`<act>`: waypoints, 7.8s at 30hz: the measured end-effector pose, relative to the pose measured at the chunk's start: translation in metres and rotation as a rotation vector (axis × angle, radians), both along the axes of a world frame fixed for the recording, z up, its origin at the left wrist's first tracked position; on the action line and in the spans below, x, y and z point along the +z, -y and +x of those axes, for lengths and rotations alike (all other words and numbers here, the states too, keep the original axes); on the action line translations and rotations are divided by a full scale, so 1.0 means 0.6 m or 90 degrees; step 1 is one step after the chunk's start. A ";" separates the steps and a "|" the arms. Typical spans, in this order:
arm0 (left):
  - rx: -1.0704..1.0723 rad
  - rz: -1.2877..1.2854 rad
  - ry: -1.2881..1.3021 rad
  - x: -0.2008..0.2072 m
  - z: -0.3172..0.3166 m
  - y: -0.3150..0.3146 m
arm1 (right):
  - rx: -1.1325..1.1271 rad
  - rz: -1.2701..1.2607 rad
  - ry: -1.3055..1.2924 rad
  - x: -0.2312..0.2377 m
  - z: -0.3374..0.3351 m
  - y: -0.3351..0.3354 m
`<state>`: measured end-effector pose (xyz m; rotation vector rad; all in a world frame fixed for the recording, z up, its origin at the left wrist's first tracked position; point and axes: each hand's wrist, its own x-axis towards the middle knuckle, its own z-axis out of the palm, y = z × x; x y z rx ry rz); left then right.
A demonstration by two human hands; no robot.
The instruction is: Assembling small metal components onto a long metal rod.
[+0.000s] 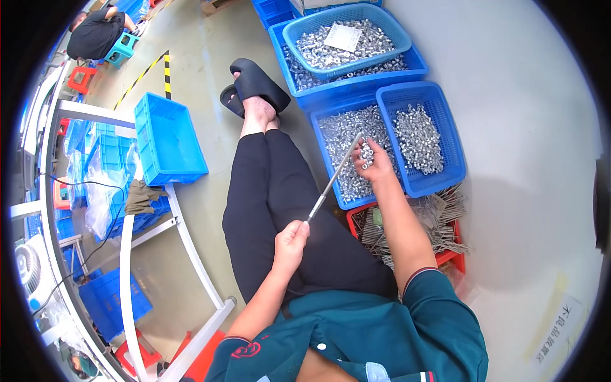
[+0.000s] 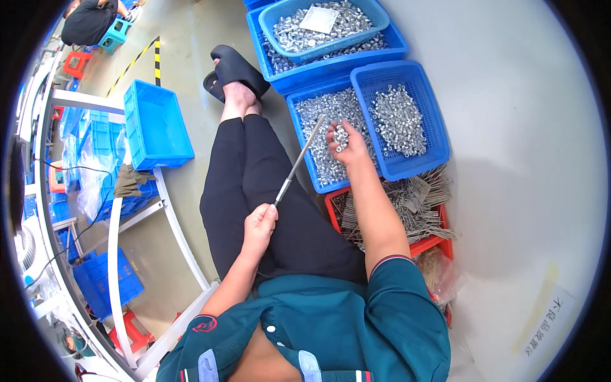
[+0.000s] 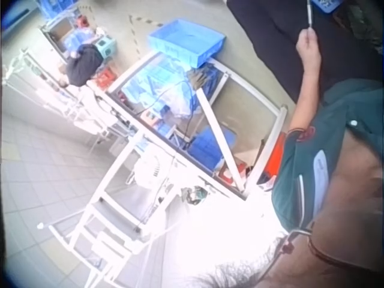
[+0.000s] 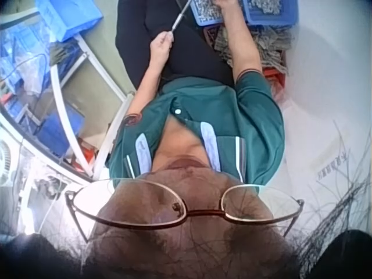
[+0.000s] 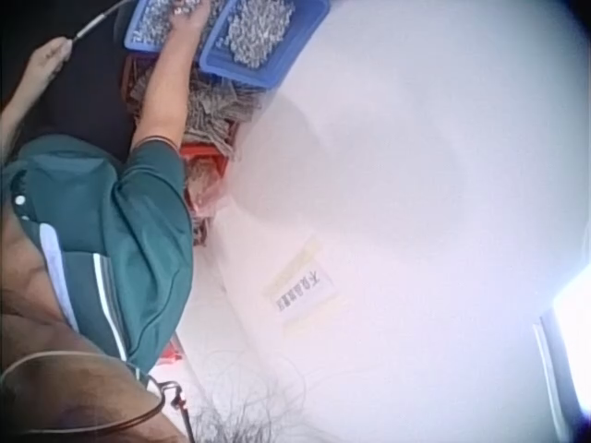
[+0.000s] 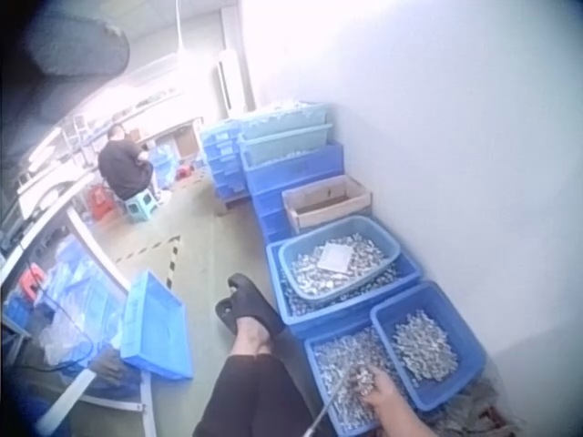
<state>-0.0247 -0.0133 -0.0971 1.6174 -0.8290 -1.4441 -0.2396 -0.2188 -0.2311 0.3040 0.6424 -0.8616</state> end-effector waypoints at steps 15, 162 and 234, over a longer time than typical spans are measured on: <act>-0.022 -0.062 0.051 -0.007 -0.006 -0.006 | 0.029 -0.145 0.133 0.136 0.010 -0.019; 0.007 -0.151 0.096 -0.012 -0.001 -0.024 | 0.139 -0.295 -0.051 0.215 -0.015 -0.046; 0.001 -0.148 0.156 -0.020 0.002 -0.025 | 0.131 -0.196 -0.021 0.211 -0.012 -0.055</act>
